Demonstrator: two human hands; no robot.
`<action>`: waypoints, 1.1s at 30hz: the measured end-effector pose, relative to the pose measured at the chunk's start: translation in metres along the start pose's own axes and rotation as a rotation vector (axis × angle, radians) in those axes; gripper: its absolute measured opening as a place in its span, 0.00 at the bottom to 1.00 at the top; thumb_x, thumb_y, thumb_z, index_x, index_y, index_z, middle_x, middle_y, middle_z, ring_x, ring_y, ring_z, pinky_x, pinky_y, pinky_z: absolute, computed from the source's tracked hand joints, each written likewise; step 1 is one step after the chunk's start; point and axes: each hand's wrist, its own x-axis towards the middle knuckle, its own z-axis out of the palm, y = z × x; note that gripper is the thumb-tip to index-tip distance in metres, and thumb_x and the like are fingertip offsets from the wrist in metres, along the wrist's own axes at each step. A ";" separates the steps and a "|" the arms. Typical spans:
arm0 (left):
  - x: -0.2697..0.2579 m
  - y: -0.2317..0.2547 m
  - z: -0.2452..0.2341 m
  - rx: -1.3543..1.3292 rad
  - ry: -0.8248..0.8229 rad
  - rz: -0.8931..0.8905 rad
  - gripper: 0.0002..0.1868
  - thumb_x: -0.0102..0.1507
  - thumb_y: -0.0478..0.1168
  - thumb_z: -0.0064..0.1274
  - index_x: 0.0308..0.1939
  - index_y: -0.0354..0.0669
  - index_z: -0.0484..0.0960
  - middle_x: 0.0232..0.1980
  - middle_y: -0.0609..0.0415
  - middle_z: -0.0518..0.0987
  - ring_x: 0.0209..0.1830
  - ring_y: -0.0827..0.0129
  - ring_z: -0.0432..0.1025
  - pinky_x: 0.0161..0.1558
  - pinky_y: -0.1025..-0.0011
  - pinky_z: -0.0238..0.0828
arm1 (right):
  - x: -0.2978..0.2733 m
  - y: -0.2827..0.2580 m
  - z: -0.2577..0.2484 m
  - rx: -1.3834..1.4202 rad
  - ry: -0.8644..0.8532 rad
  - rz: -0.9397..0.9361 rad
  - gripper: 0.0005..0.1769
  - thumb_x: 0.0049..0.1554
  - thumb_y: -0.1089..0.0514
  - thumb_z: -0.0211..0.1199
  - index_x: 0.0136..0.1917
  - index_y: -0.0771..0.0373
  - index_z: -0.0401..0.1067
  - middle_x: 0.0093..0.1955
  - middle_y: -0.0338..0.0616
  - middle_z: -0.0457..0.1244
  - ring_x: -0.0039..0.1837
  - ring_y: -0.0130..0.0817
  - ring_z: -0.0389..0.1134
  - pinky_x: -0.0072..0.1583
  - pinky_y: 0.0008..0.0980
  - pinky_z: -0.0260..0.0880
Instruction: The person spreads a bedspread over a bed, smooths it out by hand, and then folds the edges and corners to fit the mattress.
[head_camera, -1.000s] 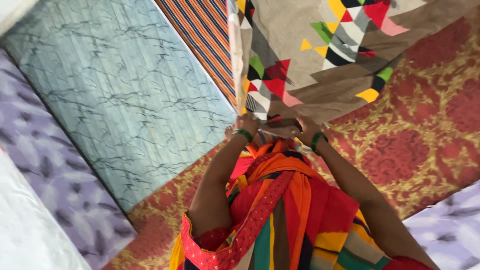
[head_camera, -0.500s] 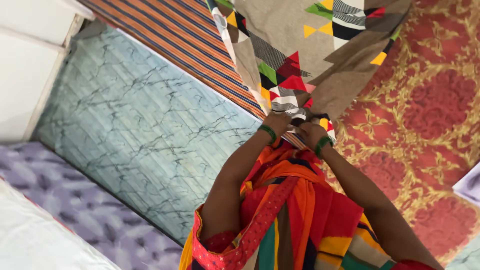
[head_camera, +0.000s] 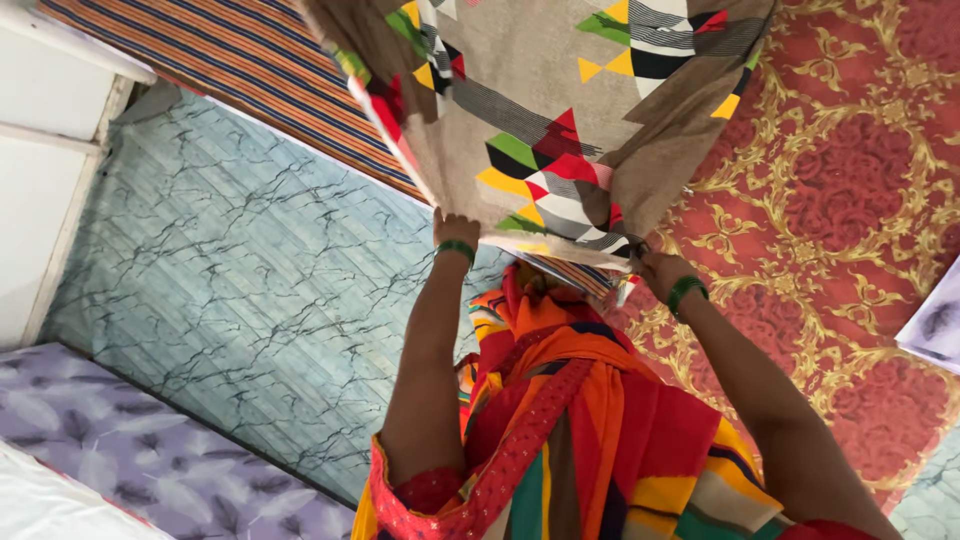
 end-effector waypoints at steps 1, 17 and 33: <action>-0.005 0.001 0.009 -0.025 0.082 0.058 0.16 0.70 0.45 0.39 0.52 0.59 0.84 0.57 0.56 0.81 0.63 0.61 0.71 0.76 0.43 0.40 | 0.003 0.001 0.004 -0.031 -0.075 0.084 0.15 0.61 0.44 0.61 0.51 0.56 0.76 0.49 0.56 0.70 0.52 0.58 0.71 0.54 0.52 0.71; -0.003 0.076 -0.072 -0.310 0.392 0.531 0.20 0.55 0.50 0.60 0.49 0.53 0.80 0.40 0.53 0.82 0.44 0.55 0.78 0.46 0.52 0.70 | 0.111 -0.141 0.044 0.211 0.125 -0.149 0.29 0.51 0.46 0.67 0.62 0.60 0.69 0.52 0.56 0.68 0.54 0.55 0.71 0.56 0.50 0.71; 0.052 -0.089 -0.050 0.181 0.106 0.036 0.18 0.70 0.44 0.38 0.52 0.57 0.86 0.58 0.56 0.81 0.67 0.61 0.68 0.74 0.40 0.33 | 0.055 -0.123 0.065 0.053 0.092 -0.323 0.14 0.61 0.47 0.57 0.46 0.59 0.75 0.47 0.54 0.69 0.51 0.57 0.70 0.51 0.57 0.68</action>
